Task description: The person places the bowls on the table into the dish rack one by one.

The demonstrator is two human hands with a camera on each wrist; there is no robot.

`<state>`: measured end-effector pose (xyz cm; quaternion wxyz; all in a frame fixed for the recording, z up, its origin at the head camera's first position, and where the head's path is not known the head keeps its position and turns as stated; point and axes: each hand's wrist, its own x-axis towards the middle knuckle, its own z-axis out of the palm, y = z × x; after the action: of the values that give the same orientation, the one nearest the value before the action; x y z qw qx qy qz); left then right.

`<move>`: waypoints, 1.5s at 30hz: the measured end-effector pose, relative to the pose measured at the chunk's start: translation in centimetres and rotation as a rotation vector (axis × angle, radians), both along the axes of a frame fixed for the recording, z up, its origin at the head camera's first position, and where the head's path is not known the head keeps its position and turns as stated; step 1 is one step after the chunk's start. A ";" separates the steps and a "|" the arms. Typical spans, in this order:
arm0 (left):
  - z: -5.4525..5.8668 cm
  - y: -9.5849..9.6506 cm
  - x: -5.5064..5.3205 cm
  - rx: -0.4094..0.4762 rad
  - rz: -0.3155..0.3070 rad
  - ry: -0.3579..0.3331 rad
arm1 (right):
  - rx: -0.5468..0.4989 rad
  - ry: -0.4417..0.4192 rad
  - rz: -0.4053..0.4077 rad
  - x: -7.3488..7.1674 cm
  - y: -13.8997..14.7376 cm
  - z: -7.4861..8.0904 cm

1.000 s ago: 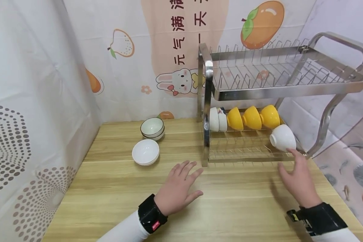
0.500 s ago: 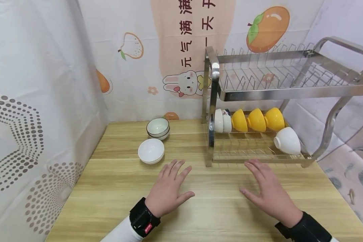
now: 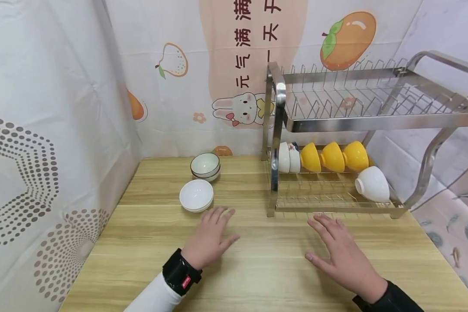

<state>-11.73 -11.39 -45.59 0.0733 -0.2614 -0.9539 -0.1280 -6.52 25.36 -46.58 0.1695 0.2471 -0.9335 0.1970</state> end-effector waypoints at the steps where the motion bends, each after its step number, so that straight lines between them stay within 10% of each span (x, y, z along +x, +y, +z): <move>1: -0.1 -0.4 -0.6 0.005 0.021 -0.009 | -0.002 0.003 0.000 0.1 0.0 0.0; 14: -0.2 -4.9 -6.7 0.000 0.253 -0.001 | -0.009 0.029 -0.019 2.1 0.4 0.4; 21: -0.1 -5.1 -6.8 -0.030 0.293 -0.111 | -0.018 0.040 -0.012 2.6 0.7 0.3; 45: -0.7 -4.2 -6.9 -0.041 0.262 0.006 | -0.018 0.023 -0.035 3.8 1.5 -0.8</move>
<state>-18.64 -15.64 -46.34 0.0868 -0.1363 -0.9821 -0.0971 -2.67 26.88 -47.38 0.1860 0.2313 -0.9339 0.1995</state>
